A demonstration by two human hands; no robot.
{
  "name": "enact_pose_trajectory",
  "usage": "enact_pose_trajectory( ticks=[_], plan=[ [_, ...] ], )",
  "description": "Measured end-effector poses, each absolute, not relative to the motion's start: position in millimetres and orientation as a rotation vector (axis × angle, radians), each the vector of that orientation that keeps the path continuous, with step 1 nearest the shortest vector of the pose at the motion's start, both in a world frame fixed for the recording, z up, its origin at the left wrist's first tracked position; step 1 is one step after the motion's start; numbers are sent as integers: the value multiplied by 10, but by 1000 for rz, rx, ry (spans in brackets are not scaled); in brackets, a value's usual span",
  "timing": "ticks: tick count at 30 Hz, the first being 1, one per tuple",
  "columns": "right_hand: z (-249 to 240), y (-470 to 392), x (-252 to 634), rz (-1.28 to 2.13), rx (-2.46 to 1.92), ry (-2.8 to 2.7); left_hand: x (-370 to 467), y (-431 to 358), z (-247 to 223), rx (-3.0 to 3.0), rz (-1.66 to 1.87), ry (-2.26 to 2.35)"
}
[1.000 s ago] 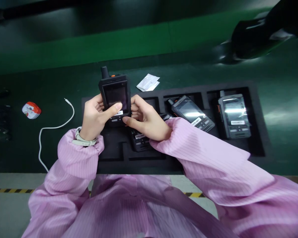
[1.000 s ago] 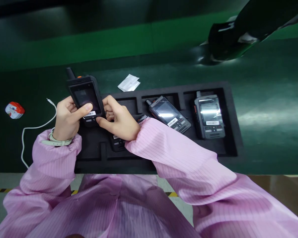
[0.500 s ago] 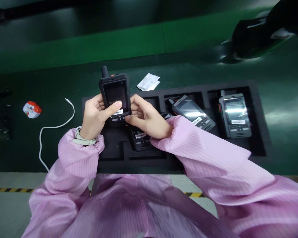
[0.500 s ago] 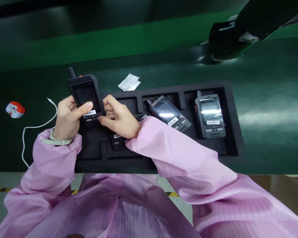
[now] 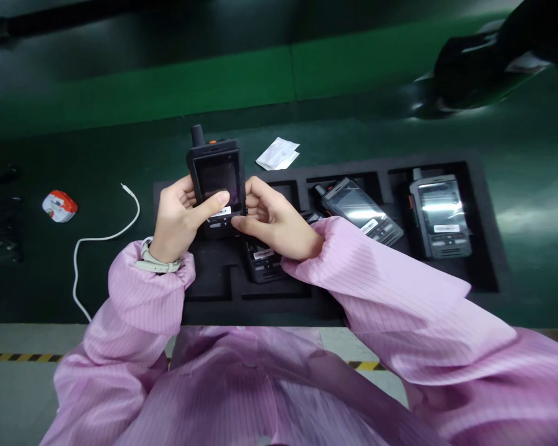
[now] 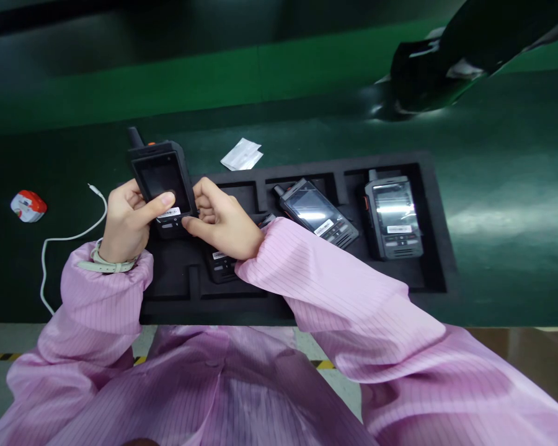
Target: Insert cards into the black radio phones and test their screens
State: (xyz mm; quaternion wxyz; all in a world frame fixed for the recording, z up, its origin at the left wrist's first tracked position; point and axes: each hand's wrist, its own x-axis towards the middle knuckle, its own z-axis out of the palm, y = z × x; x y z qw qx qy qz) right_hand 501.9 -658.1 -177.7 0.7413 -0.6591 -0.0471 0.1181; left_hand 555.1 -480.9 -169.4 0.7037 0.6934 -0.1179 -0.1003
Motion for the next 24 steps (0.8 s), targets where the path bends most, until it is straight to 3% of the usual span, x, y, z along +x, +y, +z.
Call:
enact_pose_trajectory(
  ticks=[24],
  plan=[
    [-1731, -6593, 5023, 295, -1431, -115, 5534, -4807, -1698, 1587, -208, -261]
  ],
)
